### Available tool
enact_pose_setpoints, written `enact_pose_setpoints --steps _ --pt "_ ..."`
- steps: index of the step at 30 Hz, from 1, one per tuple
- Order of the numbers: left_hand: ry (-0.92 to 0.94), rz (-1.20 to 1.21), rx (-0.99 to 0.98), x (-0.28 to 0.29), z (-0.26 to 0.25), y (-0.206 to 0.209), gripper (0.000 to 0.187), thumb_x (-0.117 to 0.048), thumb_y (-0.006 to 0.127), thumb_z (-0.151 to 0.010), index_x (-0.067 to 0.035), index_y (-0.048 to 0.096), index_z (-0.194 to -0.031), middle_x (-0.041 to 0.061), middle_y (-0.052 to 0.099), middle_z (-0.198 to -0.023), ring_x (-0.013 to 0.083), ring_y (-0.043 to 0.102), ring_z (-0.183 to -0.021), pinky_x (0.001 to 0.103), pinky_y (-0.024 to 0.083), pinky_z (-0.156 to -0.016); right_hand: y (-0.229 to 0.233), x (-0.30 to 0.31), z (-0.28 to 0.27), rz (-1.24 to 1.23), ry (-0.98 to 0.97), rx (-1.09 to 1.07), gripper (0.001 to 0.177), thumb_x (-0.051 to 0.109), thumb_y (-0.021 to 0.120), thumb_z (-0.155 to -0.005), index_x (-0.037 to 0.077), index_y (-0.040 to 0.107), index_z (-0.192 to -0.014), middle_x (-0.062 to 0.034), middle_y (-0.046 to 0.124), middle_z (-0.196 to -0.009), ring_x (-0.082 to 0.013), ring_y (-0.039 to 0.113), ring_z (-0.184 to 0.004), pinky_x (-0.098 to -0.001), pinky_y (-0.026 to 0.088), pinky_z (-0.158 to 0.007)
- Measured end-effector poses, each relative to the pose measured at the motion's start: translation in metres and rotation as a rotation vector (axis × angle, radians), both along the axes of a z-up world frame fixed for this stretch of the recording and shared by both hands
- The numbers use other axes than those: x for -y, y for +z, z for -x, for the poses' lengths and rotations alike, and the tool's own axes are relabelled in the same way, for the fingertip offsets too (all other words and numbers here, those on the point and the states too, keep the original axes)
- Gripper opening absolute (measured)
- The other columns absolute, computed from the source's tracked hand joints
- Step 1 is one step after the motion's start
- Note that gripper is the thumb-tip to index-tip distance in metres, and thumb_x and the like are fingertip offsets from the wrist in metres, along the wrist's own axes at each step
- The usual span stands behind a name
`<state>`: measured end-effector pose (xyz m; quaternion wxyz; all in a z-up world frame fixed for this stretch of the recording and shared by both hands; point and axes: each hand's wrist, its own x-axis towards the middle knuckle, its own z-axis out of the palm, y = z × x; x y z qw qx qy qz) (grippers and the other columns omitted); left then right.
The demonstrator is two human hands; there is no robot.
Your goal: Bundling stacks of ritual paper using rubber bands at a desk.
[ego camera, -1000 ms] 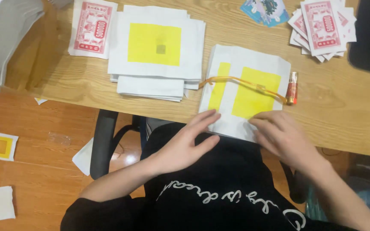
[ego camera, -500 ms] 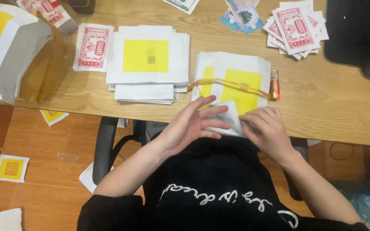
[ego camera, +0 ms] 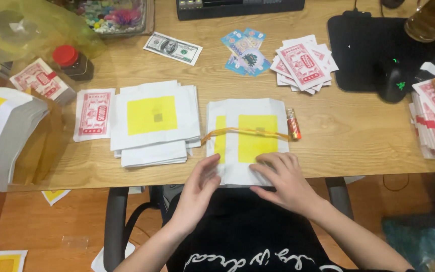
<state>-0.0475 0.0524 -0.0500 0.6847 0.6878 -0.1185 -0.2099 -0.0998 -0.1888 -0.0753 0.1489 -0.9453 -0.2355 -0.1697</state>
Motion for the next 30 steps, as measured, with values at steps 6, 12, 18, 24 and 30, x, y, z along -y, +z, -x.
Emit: enact_pose_setpoints --steps 6,12,18,24,30 --pt "0.074 0.287 -0.513 -0.002 0.001 0.020 0.055 -0.016 0.056 -0.086 -0.006 0.047 -0.139 0.017 0.050 -0.147 0.0287 0.054 -0.130 0.039 0.050 -0.098 -0.002 -0.002 0.001 -0.071 -0.029 0.066 0.032 0.032 0.066 -0.090 0.012 0.060 -0.114 -0.0092 0.058 -0.116 -0.0283 0.053 -0.105 -0.0416 0.037 -0.087" --pt "0.137 0.237 -0.715 0.001 -0.004 0.036 0.058 -0.018 0.055 -0.084 -0.004 0.048 -0.140 0.019 0.066 -0.130 0.0287 0.065 -0.100 0.038 0.049 -0.074 -0.006 0.000 0.002 -0.054 -0.029 0.066 0.033 0.033 0.065 -0.090 0.014 0.059 -0.116 -0.0085 0.057 -0.118 -0.0281 0.053 -0.106 -0.0408 0.037 -0.088" --pt "0.025 0.260 -0.724 0.007 -0.010 0.029 0.068 -0.023 0.055 -0.083 -0.006 0.038 -0.147 0.015 0.060 -0.110 0.0292 0.066 -0.062 0.033 0.052 -0.048 -0.011 -0.001 0.000 -0.056 -0.063 0.056 0.055 0.052 0.076 -0.078 0.019 0.059 -0.119 -0.0033 0.057 -0.120 -0.0241 0.051 -0.110 -0.0418 0.032 -0.092" --pt "-0.097 0.507 -0.727 0.007 -0.020 0.027 0.052 -0.034 0.050 -0.091 -0.015 0.044 -0.139 0.029 0.050 -0.144 0.0262 0.069 -0.061 0.029 0.058 -0.048 -0.005 -0.003 -0.006 -0.174 -0.158 0.063 0.029 0.027 0.078 -0.080 0.015 0.066 -0.103 0.0027 0.067 -0.103 -0.0194 0.058 -0.098 -0.0400 0.027 -0.094" --pt "-0.124 0.453 -0.571 0.008 -0.024 -0.010 0.067 -0.041 0.034 -0.100 0.007 0.028 -0.146 0.030 0.053 -0.136 0.0377 0.070 -0.096 0.043 0.061 -0.076 -0.016 0.018 -0.009 -0.639 -0.326 -0.122 0.011 0.017 0.079 -0.081 0.015 0.072 -0.089 -0.0012 0.072 -0.085 -0.0237 0.069 -0.088 -0.0353 0.046 -0.087"
